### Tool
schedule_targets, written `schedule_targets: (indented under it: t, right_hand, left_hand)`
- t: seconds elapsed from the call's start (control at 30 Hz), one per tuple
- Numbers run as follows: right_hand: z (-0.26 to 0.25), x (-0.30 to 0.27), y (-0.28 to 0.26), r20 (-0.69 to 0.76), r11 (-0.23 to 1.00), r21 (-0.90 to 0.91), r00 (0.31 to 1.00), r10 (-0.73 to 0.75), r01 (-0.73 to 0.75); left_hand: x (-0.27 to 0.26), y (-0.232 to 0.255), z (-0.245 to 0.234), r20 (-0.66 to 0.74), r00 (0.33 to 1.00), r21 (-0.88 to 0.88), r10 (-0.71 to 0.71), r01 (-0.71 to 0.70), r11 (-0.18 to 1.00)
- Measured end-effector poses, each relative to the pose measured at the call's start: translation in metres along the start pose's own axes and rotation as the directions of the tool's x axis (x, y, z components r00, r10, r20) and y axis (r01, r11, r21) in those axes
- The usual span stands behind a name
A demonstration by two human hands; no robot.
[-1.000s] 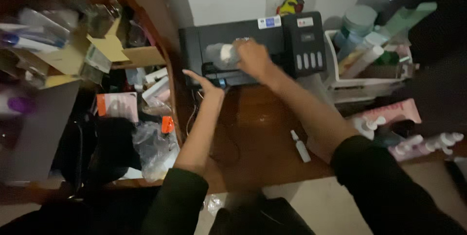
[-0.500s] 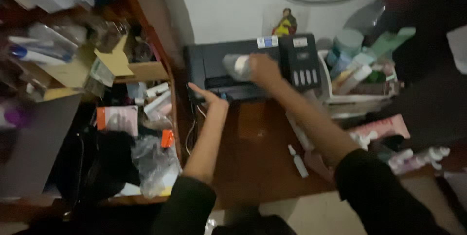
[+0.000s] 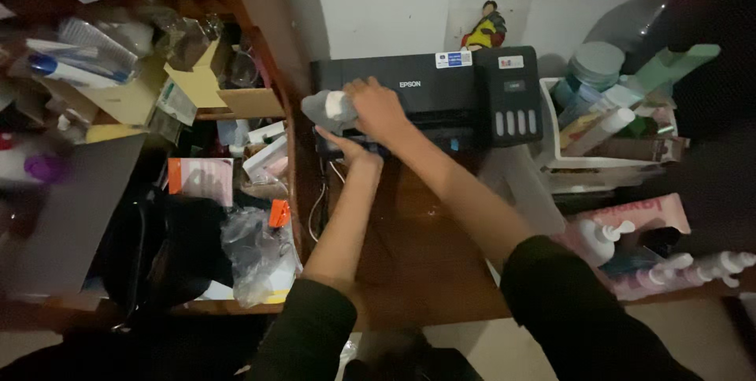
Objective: The person cleans an Epson printer using a spray bottle and a cloth. They spray the surface and wipe the top, sides, and front of the printer repeatedly. The person also briefly handles a laptop and a black pouch before returning to wipe the printer.
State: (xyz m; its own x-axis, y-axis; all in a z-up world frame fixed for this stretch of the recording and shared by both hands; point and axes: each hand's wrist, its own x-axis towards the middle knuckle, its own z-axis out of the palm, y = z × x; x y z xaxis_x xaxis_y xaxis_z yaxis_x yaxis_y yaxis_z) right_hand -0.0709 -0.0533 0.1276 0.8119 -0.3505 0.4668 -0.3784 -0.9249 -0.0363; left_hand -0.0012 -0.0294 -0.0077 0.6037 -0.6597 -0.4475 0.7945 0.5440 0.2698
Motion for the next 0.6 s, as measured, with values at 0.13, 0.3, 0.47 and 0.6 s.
schedule_targets:
  t: [0.13, 0.3, 0.47, 0.6]
  right_hand:
    - [-0.019, -0.033, 0.062, -0.142, 0.995, 0.102, 0.989, 0.033, -0.019]
    - [-0.050, -0.062, 0.123, -0.207, 0.963, 0.004, 0.941, 0.266, -0.271]
    - [-0.038, -0.045, 0.119, -0.293, 0.872, -0.052, 0.842, 0.453, -0.487]
    - [-0.009, -0.015, 0.101, -0.264, 0.880, 0.133, 0.839, 0.476, -0.457]
  left_hand:
    - [-0.003, -0.002, 0.008, -0.211, 0.974, -0.045, 0.080, -0.092, 0.995]
    - [-0.010, -0.002, 0.019, -0.321, 0.927, 0.000, 0.193, -0.204, 0.979]
    - [-0.012, 0.000, 0.015, -0.150, 0.956, -0.014, 0.254, -0.259, 0.966]
    - [-0.009, -0.002, 0.017, -0.382, 0.905, -0.015, 0.188, -0.209, 0.978]
